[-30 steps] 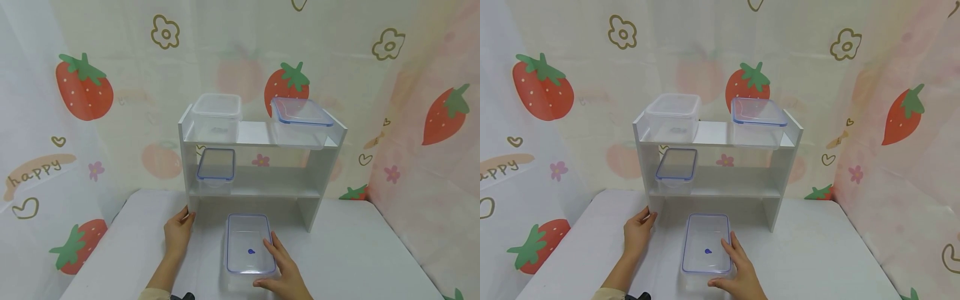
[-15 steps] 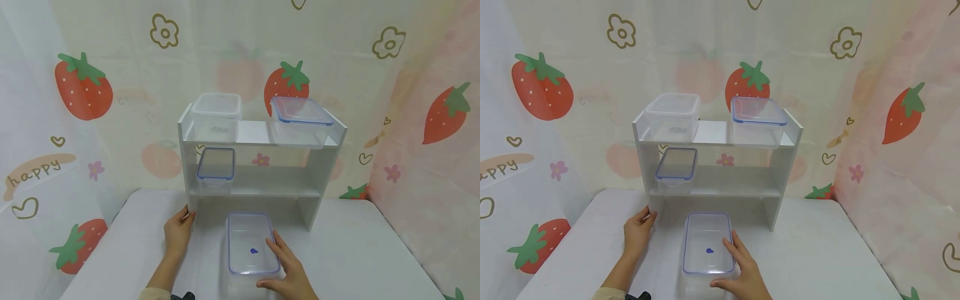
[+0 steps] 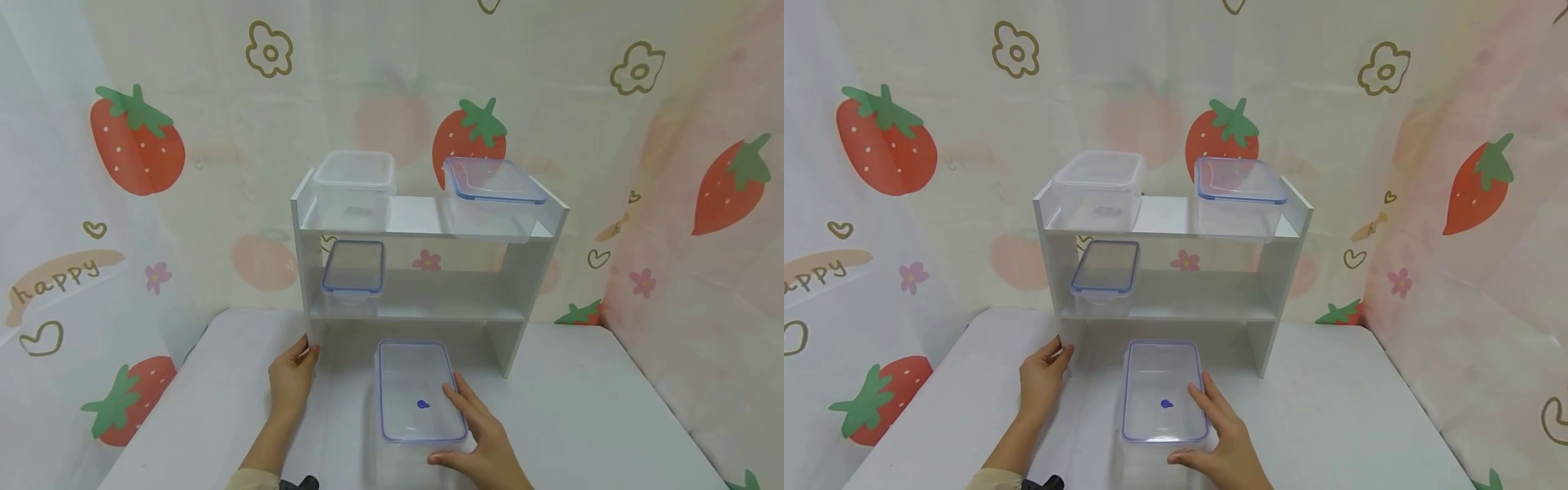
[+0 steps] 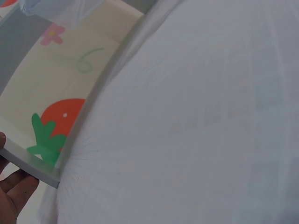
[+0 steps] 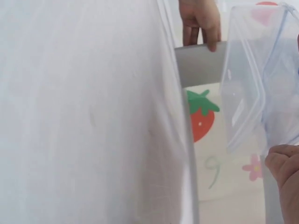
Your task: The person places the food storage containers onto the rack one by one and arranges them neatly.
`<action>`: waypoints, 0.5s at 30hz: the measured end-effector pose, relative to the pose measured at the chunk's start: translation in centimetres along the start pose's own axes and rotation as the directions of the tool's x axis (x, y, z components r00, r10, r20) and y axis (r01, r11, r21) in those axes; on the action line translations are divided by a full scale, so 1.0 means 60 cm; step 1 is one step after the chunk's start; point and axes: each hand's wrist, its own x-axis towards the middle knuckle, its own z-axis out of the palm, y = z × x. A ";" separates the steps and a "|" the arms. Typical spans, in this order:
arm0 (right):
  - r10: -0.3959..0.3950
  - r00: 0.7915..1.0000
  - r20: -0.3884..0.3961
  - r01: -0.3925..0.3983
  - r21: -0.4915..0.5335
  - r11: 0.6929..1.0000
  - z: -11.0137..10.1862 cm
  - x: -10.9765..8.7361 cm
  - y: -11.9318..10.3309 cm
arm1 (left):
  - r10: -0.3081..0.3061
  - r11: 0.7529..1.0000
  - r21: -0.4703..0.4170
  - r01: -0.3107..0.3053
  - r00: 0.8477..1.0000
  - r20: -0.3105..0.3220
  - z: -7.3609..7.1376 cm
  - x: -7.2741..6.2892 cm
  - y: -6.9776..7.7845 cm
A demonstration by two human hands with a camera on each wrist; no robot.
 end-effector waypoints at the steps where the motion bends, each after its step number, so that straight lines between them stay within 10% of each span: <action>1: -0.003 1.000 -0.001 0.003 0.002 1.000 -0.001 0.001 -0.001 | -0.001 1.000 0.000 0.001 1.000 0.001 0.000 0.000 0.000; 15: -0.011 1.000 0.004 0.011 0.021 1.000 -0.025 0.010 -0.016 | -0.023 1.000 -0.003 0.023 1.000 0.013 0.001 0.003 -0.002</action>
